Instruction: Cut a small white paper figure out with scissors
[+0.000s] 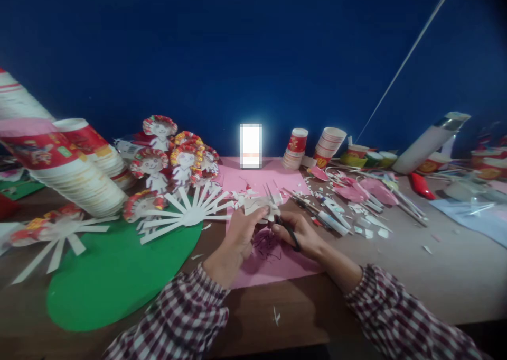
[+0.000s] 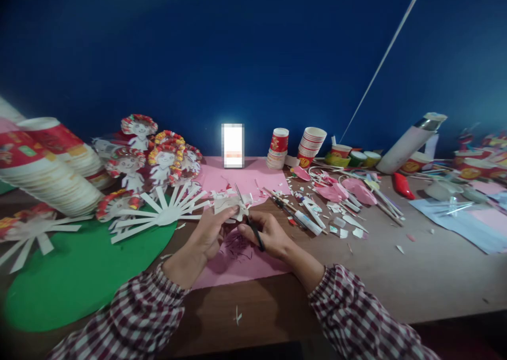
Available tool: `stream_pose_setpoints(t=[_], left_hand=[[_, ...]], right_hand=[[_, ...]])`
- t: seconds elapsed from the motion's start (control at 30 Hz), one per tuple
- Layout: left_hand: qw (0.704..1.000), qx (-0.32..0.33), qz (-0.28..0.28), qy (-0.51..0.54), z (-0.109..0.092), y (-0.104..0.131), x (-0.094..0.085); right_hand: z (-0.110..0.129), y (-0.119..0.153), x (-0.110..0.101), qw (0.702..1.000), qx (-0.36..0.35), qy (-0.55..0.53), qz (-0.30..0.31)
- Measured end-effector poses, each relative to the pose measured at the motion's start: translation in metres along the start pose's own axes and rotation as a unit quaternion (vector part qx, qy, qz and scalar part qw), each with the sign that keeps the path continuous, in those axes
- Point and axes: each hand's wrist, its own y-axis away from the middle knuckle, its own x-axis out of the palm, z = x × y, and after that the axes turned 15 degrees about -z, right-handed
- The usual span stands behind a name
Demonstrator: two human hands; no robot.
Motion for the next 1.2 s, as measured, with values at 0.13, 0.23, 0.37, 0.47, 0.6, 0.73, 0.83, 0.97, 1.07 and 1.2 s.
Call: stream_pose_setpoints(t=[0.13,0.23,0.37,0.47,0.6,0.73,0.83,0.97,1.07,1.2], left_hand=[[1.000,-0.013,0.005,0.011,0.000,0.000,0.000],[1.000,-0.011,0.006,0.010,-0.001,0.000,0.001],[1.000,0.003,0.007,0.021,0.001,-0.001,0.001],[1.000,0.005,-0.002,0.027,0.004,-0.003,0.000],[1.000,0.003,-0.001,0.028,0.007,-0.005,-0.001],[1.000,0.000,-0.001,0.029,0.005,-0.004,0.000],[0.999,0.001,0.002,0.036,0.004,-0.003,0.001],[0.999,-0.002,-0.001,0.033,0.004,-0.003,0.001],[1.000,0.006,0.001,0.024,0.004,-0.004,0.000],[1.000,0.001,-0.005,0.013,0.004,-0.005,0.000]], right_hand=[[-0.001,0.001,0.001,1.000,-0.007,0.016,-0.008],[-0.002,0.001,0.002,1.000,-0.011,0.015,-0.005],[-0.005,0.002,0.003,0.999,-0.017,0.023,-0.016],[-0.004,0.002,0.003,0.999,-0.014,0.034,-0.020],[-0.001,0.002,0.003,0.999,-0.010,0.040,-0.024],[-0.001,0.003,0.004,0.999,0.008,0.035,-0.032],[-0.002,0.003,0.004,0.998,0.017,0.038,-0.038],[0.000,0.002,0.004,0.999,0.008,0.030,-0.033],[0.003,0.002,0.005,0.999,0.004,0.030,-0.033],[0.006,0.002,0.006,0.999,0.002,0.035,-0.036]])
